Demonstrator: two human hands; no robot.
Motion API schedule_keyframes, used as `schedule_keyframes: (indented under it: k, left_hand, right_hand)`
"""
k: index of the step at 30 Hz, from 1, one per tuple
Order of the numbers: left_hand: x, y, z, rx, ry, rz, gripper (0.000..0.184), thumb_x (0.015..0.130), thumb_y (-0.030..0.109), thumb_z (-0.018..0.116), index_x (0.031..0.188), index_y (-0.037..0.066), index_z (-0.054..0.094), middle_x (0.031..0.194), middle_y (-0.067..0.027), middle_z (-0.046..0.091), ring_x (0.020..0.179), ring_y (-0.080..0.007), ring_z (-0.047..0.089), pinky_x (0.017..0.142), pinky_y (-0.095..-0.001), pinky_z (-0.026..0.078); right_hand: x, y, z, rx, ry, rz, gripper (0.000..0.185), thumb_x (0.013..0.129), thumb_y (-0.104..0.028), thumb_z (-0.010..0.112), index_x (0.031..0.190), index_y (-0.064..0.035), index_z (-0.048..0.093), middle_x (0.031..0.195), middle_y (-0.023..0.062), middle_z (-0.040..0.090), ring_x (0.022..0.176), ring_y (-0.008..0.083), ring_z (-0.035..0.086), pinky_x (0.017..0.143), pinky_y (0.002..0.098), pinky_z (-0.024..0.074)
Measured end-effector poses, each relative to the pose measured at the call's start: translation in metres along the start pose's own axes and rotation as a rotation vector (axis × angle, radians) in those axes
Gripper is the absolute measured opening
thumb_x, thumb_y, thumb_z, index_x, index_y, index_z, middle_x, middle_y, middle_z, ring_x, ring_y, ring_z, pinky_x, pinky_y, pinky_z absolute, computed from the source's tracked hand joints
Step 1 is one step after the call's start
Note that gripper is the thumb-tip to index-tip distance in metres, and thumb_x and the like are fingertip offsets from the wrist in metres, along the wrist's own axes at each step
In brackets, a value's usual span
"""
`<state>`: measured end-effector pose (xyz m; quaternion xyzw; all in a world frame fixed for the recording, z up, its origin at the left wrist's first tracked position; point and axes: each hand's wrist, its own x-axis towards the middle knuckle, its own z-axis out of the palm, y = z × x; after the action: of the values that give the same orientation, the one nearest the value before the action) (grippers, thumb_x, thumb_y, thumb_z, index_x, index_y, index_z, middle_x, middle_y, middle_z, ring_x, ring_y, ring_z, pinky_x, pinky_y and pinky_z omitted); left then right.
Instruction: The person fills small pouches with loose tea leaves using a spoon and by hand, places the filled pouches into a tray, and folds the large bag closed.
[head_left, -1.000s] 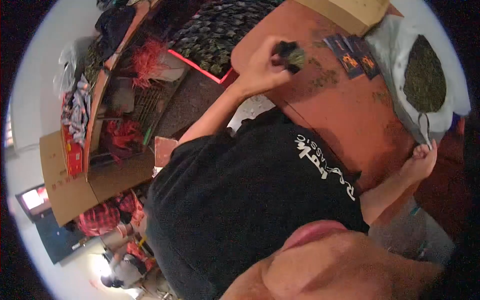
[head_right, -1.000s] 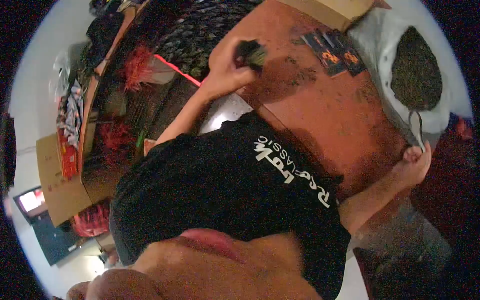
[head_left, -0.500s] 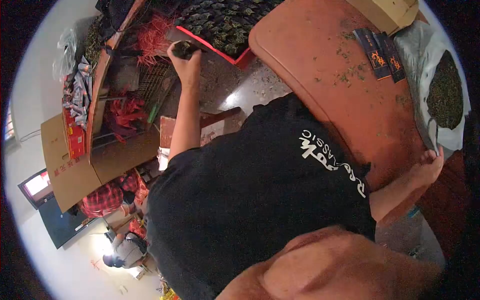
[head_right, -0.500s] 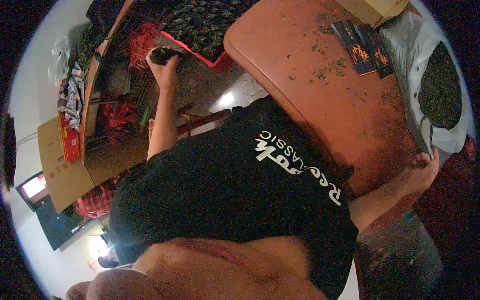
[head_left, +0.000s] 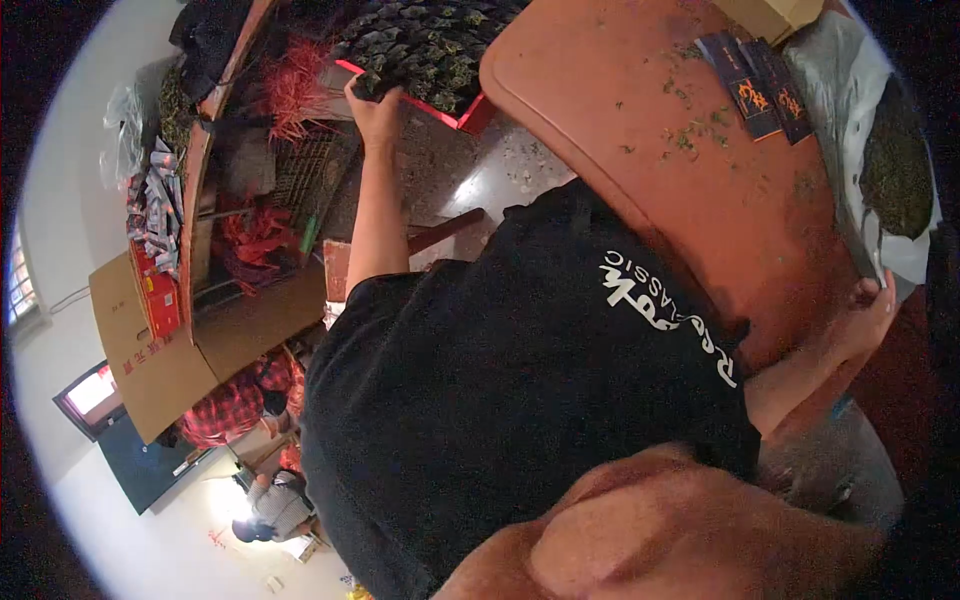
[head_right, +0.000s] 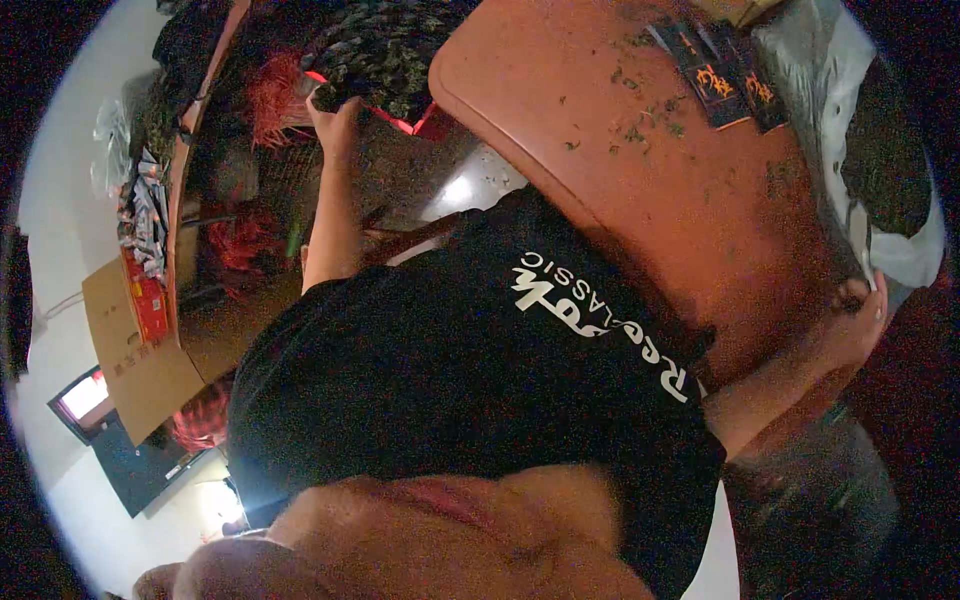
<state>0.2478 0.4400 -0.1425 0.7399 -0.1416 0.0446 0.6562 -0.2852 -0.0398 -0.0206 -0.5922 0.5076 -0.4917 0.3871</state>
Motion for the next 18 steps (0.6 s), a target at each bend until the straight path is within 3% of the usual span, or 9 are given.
schedule_keyframes:
  k: [3,6,7,10,13,16,18]
  left_hand:
    - [-0.004,0.031,0.002,0.197,0.002,-0.140,0.068,0.071,0.008,0.081,0.127,0.004,0.042,0.114,-0.0093,0.053,0.104,-0.0206,0.055,0.088,-0.0325,0.048]
    - [0.008,0.024,-0.006,0.490,0.100,0.272,0.076,0.072,0.013,0.083,0.134,0.003,0.039,0.128,-0.0141,0.044,0.118,-0.0252,0.046,0.096,-0.0371,0.046]
    - [0.007,0.023,-0.011,0.427,0.050,0.253,0.084,0.075,0.018,0.083,0.141,0.002,0.034,0.137,-0.0178,0.035,0.127,-0.0305,0.038,0.105,-0.0436,0.039]
    - [0.002,0.051,-0.003,0.462,-0.043,0.293,0.080,0.081,0.028,0.081,0.142,0.001,0.036,0.140,-0.0207,0.036,0.131,-0.0349,0.037,0.111,-0.0483,0.030]
    - [-0.001,0.044,0.005,0.805,-0.120,0.388,0.076,0.088,0.038,0.073,0.144,0.001,0.038,0.145,-0.0252,0.034,0.136,-0.0403,0.033,0.112,-0.0489,0.030]
    - [0.003,0.018,0.010,0.765,-0.129,0.449,0.073,0.092,0.042,0.067,0.145,0.000,0.039,0.148,-0.0284,0.032,0.138,-0.0430,0.032,0.112,-0.0500,0.030]
    - [0.001,0.007,0.014,0.780,-0.133,0.338,0.071,0.095,0.042,0.063,0.146,-0.001,0.038,0.151,-0.0287,0.031,0.140,-0.0430,0.031,0.114,-0.0512,0.027]
  right_hand:
    - [-0.014,-0.020,0.015,0.042,0.110,-0.007,0.035,0.099,-0.019,0.047,0.118,0.0034,0.065,0.083,0.0067,0.063,0.072,0.0145,0.056,0.065,0.0285,0.0487]
    - [-0.007,-0.007,0.001,-0.026,0.012,-0.106,0.033,0.099,-0.019,0.048,0.117,0.0029,0.066,0.084,0.0064,0.063,0.074,0.0148,0.057,0.067,0.0292,0.0498]
    - [-0.007,-0.004,0.000,-0.014,0.025,-0.090,0.033,0.100,-0.020,0.048,0.117,0.0026,0.066,0.084,0.0062,0.064,0.074,0.0149,0.057,0.067,0.0293,0.0498]
    - [-0.011,-0.010,0.006,0.009,0.044,-0.039,0.033,0.100,-0.021,0.049,0.117,0.0021,0.066,0.084,0.0058,0.064,0.073,0.0149,0.057,0.067,0.0293,0.0499]
    - [-0.011,-0.012,0.006,-0.019,0.034,-0.036,0.034,0.100,-0.021,0.050,0.119,0.0021,0.065,0.083,0.0058,0.064,0.071,0.0144,0.057,0.066,0.0287,0.0496]
    - [-0.012,-0.014,0.007,-0.100,0.025,-0.111,0.033,0.100,-0.020,0.050,0.120,0.0022,0.065,0.082,0.0063,0.064,0.070,0.0139,0.058,0.065,0.0285,0.0493]
    - [-0.013,-0.013,0.007,-0.083,0.015,-0.089,0.032,0.100,-0.019,0.051,0.119,0.0019,0.065,0.082,0.0060,0.065,0.070,0.0131,0.058,0.064,0.0278,0.0488]
